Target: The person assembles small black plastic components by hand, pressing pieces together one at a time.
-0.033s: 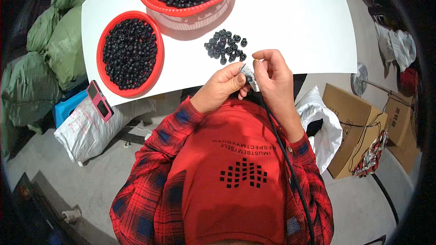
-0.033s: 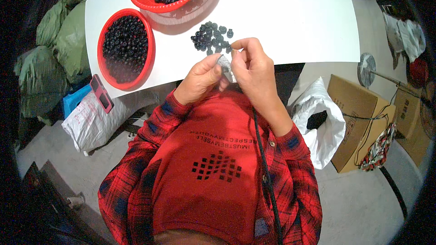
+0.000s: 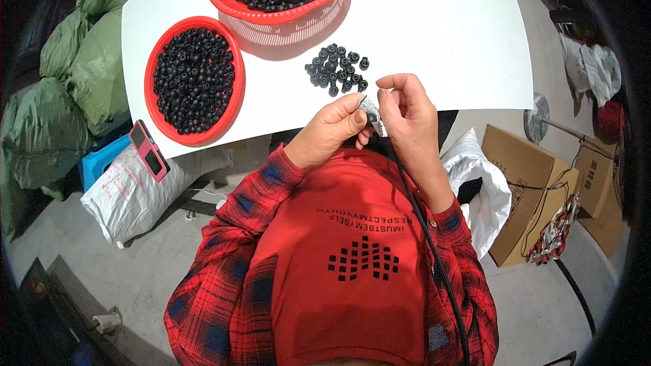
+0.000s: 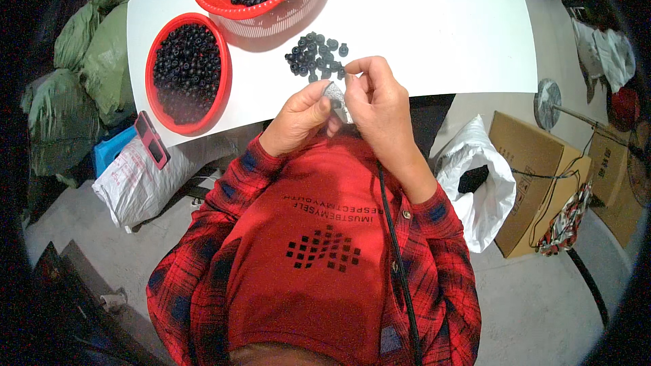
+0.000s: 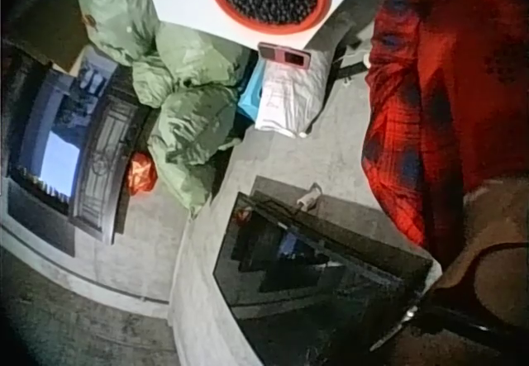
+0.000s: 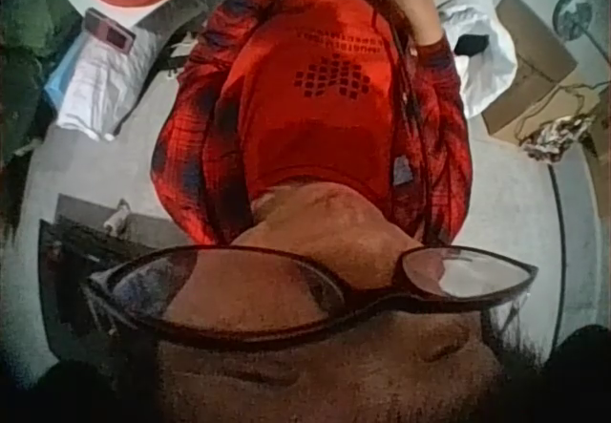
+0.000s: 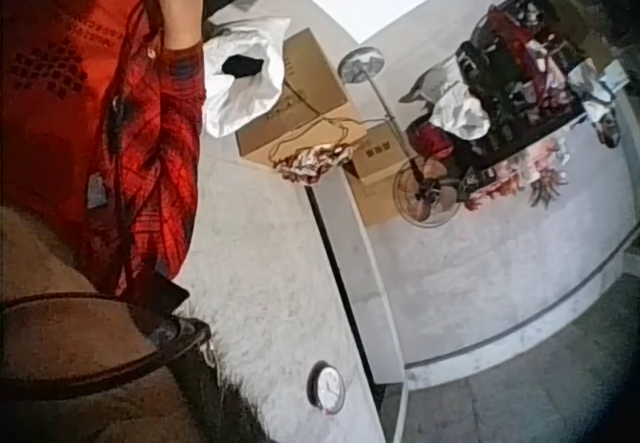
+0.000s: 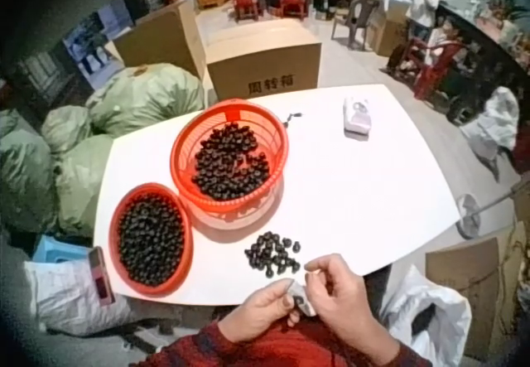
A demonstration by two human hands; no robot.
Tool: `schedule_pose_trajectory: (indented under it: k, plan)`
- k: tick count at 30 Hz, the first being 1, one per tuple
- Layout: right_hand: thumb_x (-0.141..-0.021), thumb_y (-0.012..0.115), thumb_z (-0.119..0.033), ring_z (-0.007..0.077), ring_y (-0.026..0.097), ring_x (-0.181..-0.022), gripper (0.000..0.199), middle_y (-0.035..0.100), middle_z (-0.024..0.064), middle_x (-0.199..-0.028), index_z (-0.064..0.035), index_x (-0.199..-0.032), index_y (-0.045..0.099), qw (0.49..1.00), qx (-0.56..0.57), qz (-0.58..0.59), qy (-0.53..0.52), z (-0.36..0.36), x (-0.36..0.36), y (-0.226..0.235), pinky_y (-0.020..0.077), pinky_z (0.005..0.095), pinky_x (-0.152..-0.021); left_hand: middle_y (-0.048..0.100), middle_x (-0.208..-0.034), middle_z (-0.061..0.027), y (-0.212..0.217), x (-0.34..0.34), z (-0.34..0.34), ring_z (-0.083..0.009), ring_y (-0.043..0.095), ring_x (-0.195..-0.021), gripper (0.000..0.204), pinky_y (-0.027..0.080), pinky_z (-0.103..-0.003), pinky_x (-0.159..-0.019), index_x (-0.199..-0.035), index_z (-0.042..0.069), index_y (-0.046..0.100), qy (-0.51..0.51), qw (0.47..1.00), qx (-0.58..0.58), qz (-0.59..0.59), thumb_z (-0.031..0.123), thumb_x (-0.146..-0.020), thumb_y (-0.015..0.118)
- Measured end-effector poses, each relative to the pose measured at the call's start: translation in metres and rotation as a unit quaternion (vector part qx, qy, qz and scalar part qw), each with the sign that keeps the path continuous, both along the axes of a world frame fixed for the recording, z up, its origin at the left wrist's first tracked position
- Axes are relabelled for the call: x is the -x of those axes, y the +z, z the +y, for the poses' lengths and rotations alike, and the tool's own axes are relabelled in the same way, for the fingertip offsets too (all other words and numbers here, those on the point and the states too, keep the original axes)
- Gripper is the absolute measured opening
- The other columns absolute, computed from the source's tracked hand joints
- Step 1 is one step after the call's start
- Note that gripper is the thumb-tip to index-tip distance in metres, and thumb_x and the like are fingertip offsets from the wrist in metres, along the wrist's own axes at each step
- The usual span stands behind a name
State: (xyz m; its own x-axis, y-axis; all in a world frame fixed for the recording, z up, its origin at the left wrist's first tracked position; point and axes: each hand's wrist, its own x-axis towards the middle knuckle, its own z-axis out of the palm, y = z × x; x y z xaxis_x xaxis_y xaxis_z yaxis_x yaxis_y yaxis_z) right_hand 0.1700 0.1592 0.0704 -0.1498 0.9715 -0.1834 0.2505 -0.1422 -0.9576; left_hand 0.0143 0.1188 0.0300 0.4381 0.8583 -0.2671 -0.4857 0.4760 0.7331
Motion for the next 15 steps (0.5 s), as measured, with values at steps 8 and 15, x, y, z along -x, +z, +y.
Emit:
schedule_pose_trajectory:
  k: [8,15]
  plan:
    - [-0.088,0.055,-0.004,0.0017,0.039,-0.053,0.01,0.044,-0.0049,-0.059,-0.0004,-0.096,0.056,1.0,-0.005,-0.014,0.009,0.0001,-0.0009,-0.0004,0.0343,0.0205,-0.047,0.058,-0.089,-0.0017,-0.0037,-0.0015,-0.0003,-0.0079,0.055,-0.073,0.04,0.046,-0.021,-0.065,-0.122,0.002,0.049,0.0,1.0,0.0,-0.021,0.033,-0.096,0.051]
    - [-0.088,0.054,-0.004,0.0016,0.039,-0.052,0.01,0.043,-0.0055,-0.059,-0.0002,-0.097,0.056,1.0,0.003,-0.003,0.004,-0.0003,-0.0012,-0.0004,0.0341,0.0202,-0.047,0.057,-0.088,-0.0011,-0.0062,-0.0024,-0.0012,-0.0078,0.054,-0.073,0.038,0.045,-0.021,-0.065,-0.119,0.003,0.05,0.0,1.0,0.004,-0.025,0.033,-0.096,0.052]
